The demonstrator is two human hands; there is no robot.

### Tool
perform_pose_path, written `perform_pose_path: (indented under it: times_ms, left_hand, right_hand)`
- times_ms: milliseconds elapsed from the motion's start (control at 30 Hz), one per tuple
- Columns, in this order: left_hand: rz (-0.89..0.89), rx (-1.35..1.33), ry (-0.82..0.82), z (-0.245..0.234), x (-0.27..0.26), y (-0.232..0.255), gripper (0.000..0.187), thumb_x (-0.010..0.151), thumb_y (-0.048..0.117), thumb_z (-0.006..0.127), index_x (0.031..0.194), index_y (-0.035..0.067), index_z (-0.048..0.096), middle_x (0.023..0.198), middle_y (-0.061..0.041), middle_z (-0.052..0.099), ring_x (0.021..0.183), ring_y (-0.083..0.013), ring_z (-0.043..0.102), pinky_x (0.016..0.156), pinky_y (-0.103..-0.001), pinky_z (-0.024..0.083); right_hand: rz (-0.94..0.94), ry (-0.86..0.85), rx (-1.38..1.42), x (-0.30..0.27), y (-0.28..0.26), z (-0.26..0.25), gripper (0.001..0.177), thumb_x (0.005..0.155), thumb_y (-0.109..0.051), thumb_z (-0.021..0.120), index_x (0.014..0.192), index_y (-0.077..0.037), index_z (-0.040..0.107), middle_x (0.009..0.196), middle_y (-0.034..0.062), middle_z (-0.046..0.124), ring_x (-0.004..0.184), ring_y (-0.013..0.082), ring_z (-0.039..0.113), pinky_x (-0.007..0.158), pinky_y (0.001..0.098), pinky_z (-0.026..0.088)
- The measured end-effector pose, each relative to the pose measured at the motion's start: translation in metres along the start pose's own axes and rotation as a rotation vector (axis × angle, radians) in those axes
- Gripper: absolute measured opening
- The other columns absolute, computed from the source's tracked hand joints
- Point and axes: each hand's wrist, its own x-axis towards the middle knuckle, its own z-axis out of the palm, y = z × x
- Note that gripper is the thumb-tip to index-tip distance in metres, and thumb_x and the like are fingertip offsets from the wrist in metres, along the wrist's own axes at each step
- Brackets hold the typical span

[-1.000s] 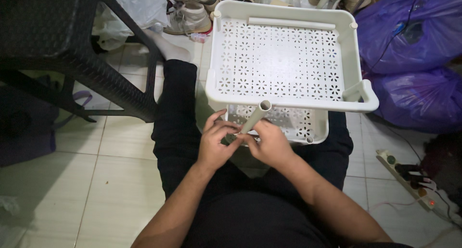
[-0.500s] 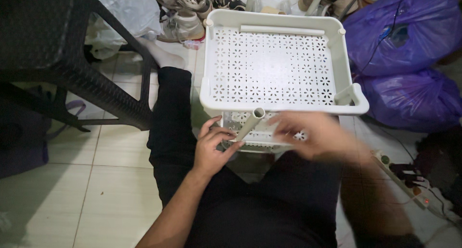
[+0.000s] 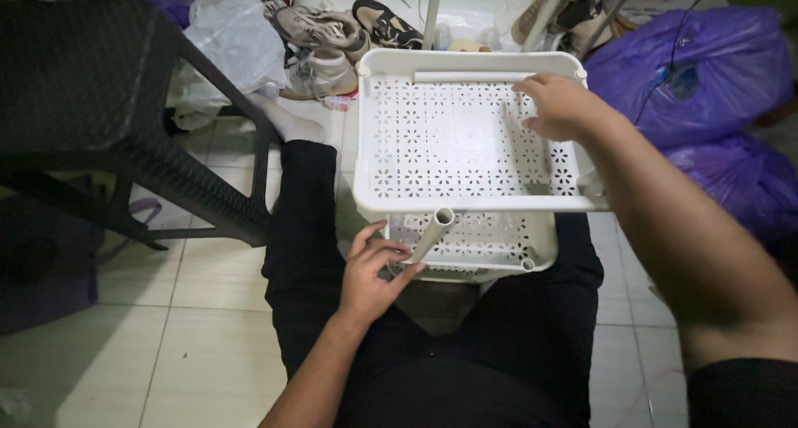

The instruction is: The person assembles a two-tier white plastic storage rack by inserting vertical support poles into the bottom tray, stacking the top tray, and securing the structure with horizontal crossbars. The person handles plastic trays, support poles, and crossbars by hand.

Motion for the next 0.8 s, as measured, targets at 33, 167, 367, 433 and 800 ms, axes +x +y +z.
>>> perform_pose_path:
  times_ms: [33,167,367,433,800]
  left_hand:
    - [-0.001,0.015,-0.009,0.000,-0.001,-0.001,0.023,0.072,0.023,0.093,0.080,0.008,0.076,0.098,-0.002,0.078,0.129,-0.0327,0.058,0.106,-0.046,0.048]
    - [-0.003,0.033,-0.021,0.001,0.000,-0.001,0.023,0.072,0.024,0.093,0.079,0.009,0.077,0.098,-0.002,0.078,0.129,-0.0326,0.058,0.106,-0.047,0.048]
    - [-0.003,0.019,-0.022,0.000,-0.001,-0.001,0.024,0.071,0.023,0.093,0.079,0.008,0.075,0.098,-0.002,0.078,0.130,-0.0332,0.057,0.105,-0.046,0.048]
    - [-0.002,0.018,-0.017,0.001,-0.001,-0.001,0.024,0.071,0.023,0.093,0.079,0.008,0.076,0.099,-0.002,0.078,0.130,-0.0325,0.058,0.105,-0.046,0.049]
    - [-0.012,0.067,-0.052,-0.001,0.001,-0.001,0.023,0.071,0.023,0.093,0.078,0.009,0.076,0.100,0.000,0.078,0.132,-0.0314,0.056,0.106,-0.047,0.046]
  right_hand:
    - [0.013,-0.034,-0.024,0.004,0.004,0.004,0.075,0.081,-0.021,0.082,0.149,-0.015,0.051,0.148,0.0179,0.051,0.129,0.0388,0.055,0.107,0.0460,0.046]
    - [0.072,-0.074,-0.003,0.016,0.013,0.013,0.075,0.084,-0.022,0.080,0.151,-0.015,0.048,0.150,0.0174,0.050,0.129,0.0400,0.055,0.106,0.0480,0.046]
    - [-0.053,0.088,-0.119,0.034,0.032,0.032,0.065,0.087,-0.014,0.073,0.149,-0.014,0.054,0.145,0.0217,0.055,0.127,0.0408,0.058,0.105,0.0491,0.047]
    - [-0.054,0.118,-0.181,0.041,0.037,0.036,0.059,0.090,-0.015,0.070,0.147,-0.016,0.057,0.144,0.0198,0.057,0.124,0.0401,0.060,0.104,0.0508,0.047]
    - [0.022,-0.001,-0.199,0.043,0.030,0.030,0.036,0.090,-0.031,0.076,0.119,-0.011,0.070,0.117,0.0141,0.070,0.110,0.0370,0.067,0.092,0.0487,0.053]
